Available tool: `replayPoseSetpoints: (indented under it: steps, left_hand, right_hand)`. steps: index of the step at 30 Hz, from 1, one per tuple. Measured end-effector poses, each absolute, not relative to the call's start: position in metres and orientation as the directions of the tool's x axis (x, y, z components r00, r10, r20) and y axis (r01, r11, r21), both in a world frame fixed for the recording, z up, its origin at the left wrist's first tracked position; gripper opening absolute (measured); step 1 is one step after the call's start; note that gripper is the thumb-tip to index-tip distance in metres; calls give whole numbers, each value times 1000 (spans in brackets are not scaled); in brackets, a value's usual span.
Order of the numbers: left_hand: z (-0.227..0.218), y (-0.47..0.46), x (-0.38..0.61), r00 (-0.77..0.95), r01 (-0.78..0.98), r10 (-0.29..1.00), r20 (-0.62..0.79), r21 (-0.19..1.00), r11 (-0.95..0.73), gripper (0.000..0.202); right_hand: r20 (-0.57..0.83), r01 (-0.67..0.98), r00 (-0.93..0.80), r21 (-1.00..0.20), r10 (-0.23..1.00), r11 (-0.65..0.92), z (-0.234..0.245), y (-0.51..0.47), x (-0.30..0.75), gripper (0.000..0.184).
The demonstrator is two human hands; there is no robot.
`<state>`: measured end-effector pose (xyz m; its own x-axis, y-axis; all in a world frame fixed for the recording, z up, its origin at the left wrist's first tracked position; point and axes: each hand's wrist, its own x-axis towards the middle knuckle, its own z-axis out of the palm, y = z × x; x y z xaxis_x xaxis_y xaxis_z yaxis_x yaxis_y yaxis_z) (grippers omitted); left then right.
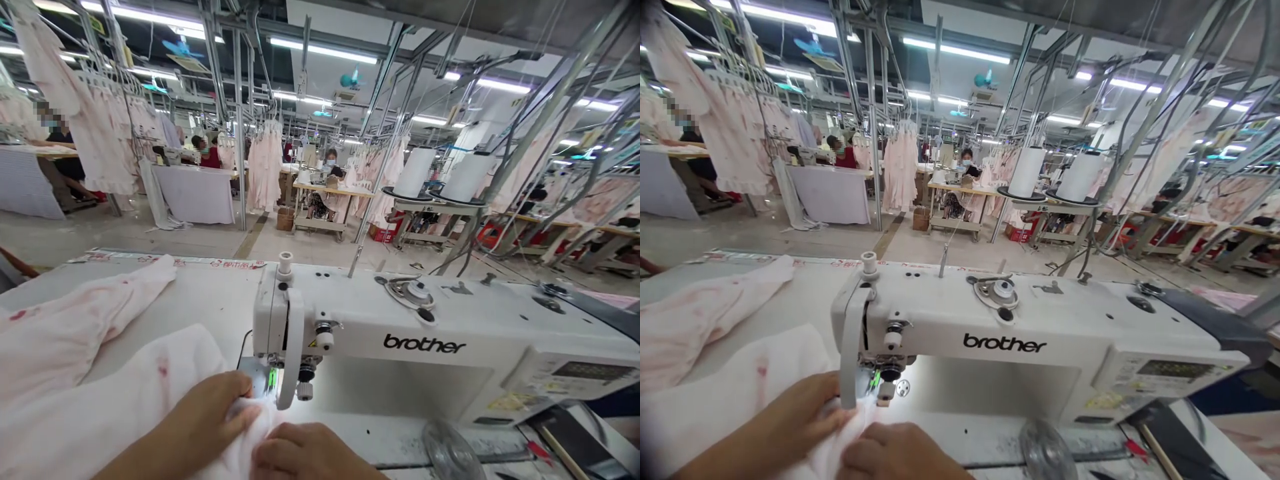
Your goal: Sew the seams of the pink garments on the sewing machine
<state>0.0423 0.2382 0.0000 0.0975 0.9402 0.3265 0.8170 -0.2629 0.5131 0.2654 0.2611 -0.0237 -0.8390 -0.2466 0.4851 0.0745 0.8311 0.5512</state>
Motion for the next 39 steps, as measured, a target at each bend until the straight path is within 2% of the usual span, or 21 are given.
replayPoseSetpoints:
  steps: [4, 8, 11, 15, 20, 23, 28, 32, 39]
  left_hand:
    - [2, 237, 51, 22, 785, 958, 287, 588, -194, 80]
    - [1, 237, 54, -1, 776, 957, 291, 604, -183, 77]
    - [-1, 239, 53, 5, 775, 954, 298, 603, -192, 78]
    - [-3, 240, 52, 7, 770, 955, 297, 607, -195, 79]
    - [1, 235, 57, -3, 761, 947, 320, 615, -205, 69]
    - [7, 228, 60, -18, 755, 938, 345, 620, -213, 65]
    - [11, 224, 64, -62, 752, 925, 375, 627, -204, 65]
    - [7, 229, 66, -72, 741, 919, 388, 638, -212, 69]
    - [-4, 238, 67, -69, 722, 908, 413, 649, -240, 75]
  right_hand:
    - [589, 140, -728, 627, -350, 766, -18, 260, 259, 11]
    - [624, 231, -705, 653, -339, 722, -20, 262, 257, 8]
    - [649, 270, -674, 662, -355, 699, -20, 263, 256, 12]
    - [664, 311, -650, 676, -369, 668, -18, 268, 255, 29]
    - [657, 324, -690, 657, -306, 681, -23, 277, 258, 22]
    - [659, 311, -716, 597, -230, 740, -27, 279, 259, 31]
    - [654, 310, -741, 535, -153, 786, -28, 277, 260, 29]
    - [658, 311, -736, 534, -156, 786, -29, 280, 259, 30]
    - [669, 312, -705, 589, -234, 746, -33, 289, 256, 32]
